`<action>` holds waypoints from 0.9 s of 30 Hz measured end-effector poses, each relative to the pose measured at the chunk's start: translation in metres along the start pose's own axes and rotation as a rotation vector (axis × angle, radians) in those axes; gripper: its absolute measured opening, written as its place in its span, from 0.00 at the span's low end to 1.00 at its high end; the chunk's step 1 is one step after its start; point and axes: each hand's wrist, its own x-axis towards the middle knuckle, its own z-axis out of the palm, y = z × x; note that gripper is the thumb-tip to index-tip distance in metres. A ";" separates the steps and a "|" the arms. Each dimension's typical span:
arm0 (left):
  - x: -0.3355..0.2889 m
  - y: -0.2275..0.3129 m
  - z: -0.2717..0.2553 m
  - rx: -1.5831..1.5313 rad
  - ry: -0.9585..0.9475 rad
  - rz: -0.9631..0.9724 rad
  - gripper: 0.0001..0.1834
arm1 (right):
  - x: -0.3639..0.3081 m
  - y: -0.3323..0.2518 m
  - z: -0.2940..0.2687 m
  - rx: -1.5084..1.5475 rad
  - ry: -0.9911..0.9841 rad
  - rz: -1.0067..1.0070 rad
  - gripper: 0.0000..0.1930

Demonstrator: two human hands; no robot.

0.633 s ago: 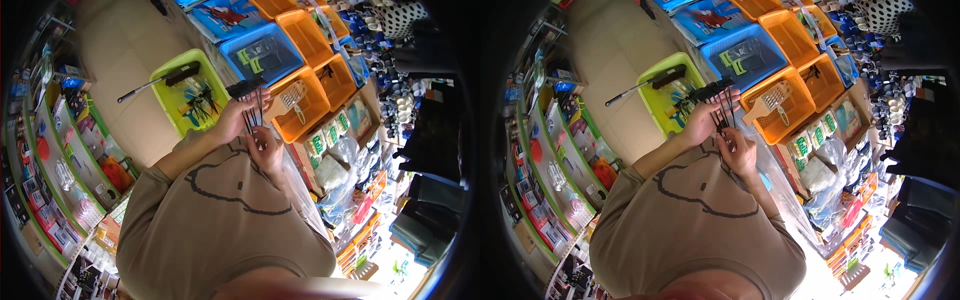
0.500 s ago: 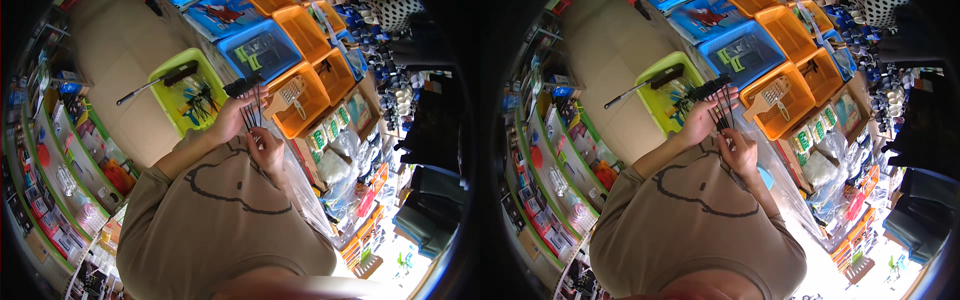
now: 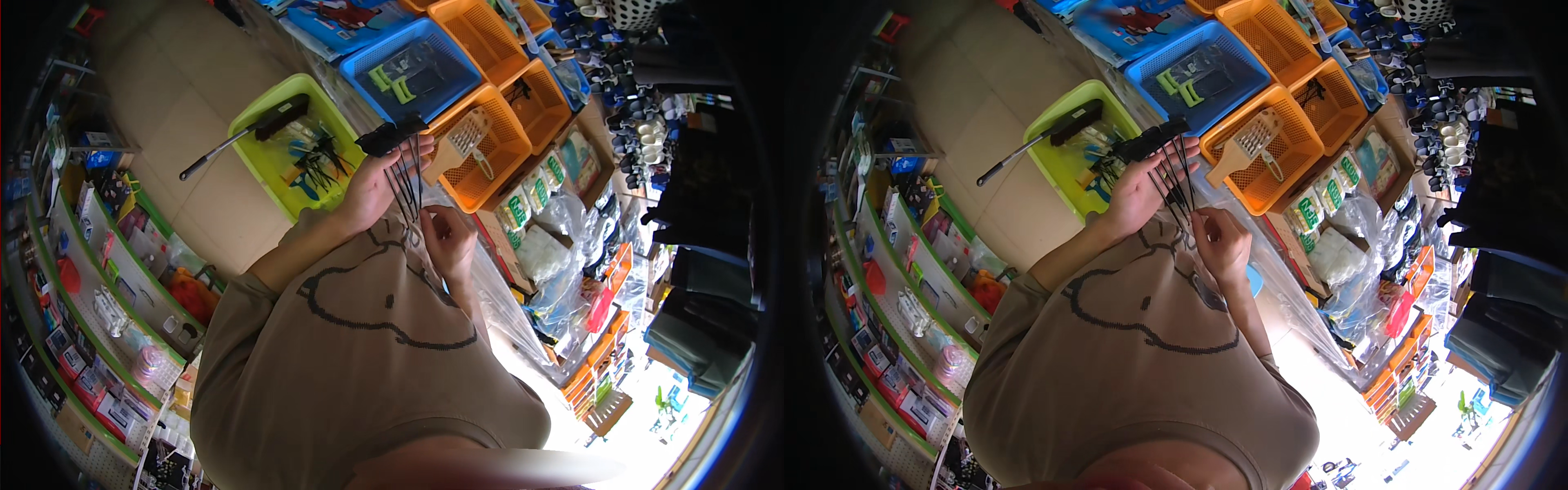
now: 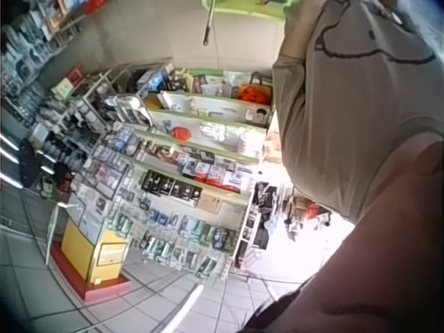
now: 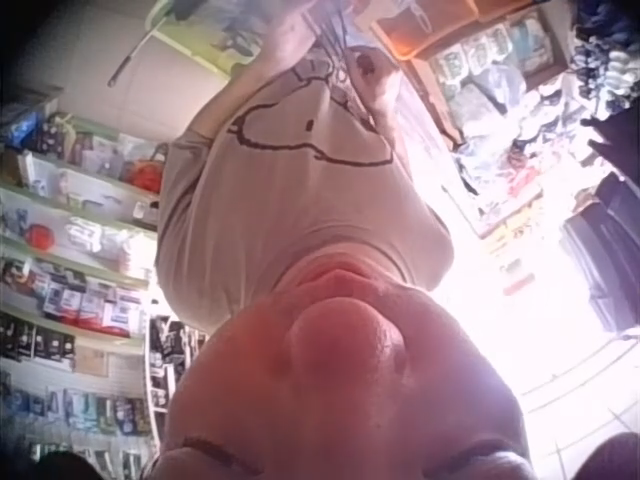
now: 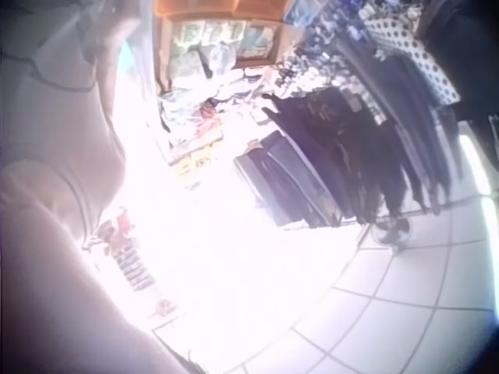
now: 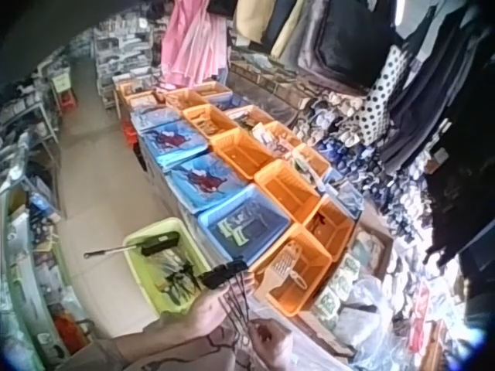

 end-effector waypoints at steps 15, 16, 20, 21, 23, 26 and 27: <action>0.039 -0.021 0.008 0.055 0.025 0.099 0.28 | 0.071 0.052 -0.028 0.040 -0.071 -0.088 0.05; 0.041 -0.022 0.009 0.092 0.040 0.106 0.28 | 0.077 0.061 -0.028 0.038 -0.079 -0.085 0.05; 0.053 -0.031 0.016 0.208 0.137 0.159 0.29 | 0.107 0.093 -0.043 -0.002 -0.065 -0.110 0.06; 0.055 -0.035 0.018 0.212 0.134 0.152 0.29 | 0.117 0.107 -0.047 0.001 -0.059 -0.105 0.06; 0.061 -0.042 0.019 0.242 0.158 0.219 0.29 | 0.139 0.137 -0.055 -0.029 -0.040 -0.088 0.06; 0.071 -0.054 0.009 0.293 0.146 0.236 0.31 | 0.182 0.184 -0.073 -0.103 0.016 0.006 0.07; 0.073 -0.059 0.009 0.306 0.158 0.249 0.32 | 0.200 0.203 -0.080 -0.148 0.019 0.046 0.10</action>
